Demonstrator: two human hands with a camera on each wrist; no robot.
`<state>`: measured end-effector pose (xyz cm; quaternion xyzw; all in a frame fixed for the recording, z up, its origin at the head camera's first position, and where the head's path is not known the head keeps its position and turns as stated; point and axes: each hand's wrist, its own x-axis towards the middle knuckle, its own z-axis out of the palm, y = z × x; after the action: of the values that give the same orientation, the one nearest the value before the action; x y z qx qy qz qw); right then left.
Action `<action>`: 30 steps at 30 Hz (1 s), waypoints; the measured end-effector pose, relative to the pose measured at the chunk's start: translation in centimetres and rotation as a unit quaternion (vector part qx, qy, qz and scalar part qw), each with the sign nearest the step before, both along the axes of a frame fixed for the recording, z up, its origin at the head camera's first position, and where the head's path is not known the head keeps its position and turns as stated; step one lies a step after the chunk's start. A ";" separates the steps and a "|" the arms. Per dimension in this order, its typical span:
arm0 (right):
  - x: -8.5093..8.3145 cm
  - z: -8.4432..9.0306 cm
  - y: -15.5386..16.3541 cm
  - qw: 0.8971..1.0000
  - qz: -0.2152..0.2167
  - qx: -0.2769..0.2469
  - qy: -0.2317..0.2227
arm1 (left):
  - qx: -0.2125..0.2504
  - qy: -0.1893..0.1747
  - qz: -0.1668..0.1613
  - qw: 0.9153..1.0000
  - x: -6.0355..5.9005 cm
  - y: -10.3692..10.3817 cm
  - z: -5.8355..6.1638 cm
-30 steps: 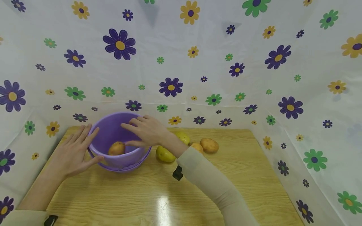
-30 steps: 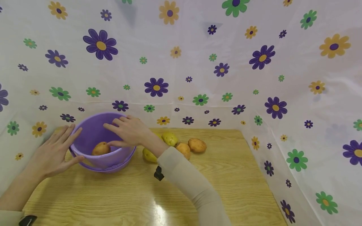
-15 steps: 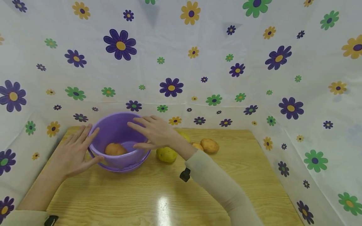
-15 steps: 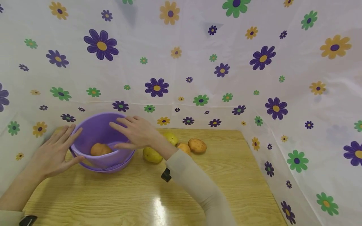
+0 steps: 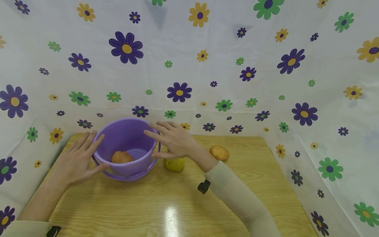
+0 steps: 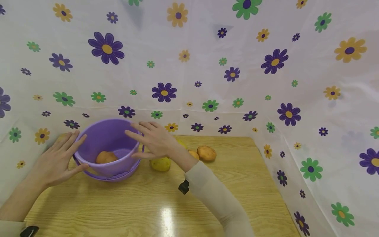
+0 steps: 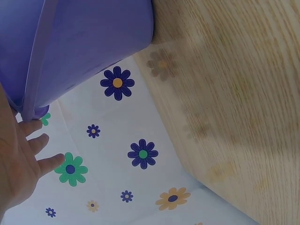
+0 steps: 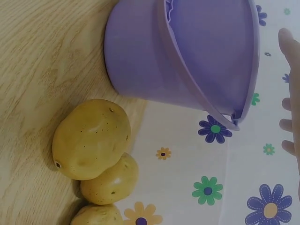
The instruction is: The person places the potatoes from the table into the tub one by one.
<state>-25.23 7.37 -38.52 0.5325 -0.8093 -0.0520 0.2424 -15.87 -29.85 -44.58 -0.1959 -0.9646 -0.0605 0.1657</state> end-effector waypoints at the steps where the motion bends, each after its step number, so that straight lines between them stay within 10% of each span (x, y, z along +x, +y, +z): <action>1: 0.1 0.0 0.2 1.000 0.007 -0.009 0.003 | 0.000 -0.001 0.000 1.000 0.0 0.0 0.0; 30: 1.2 -3.3 7.3 0.998 -0.026 -0.049 -0.015 | 0.000 0.003 0.004 1.000 -0.2 0.0 0.0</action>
<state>-24.04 14.67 -41.86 0.4995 -0.8280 -0.0108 0.2544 -16.02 -29.81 -44.58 -0.1924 -0.9649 -0.0594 0.1685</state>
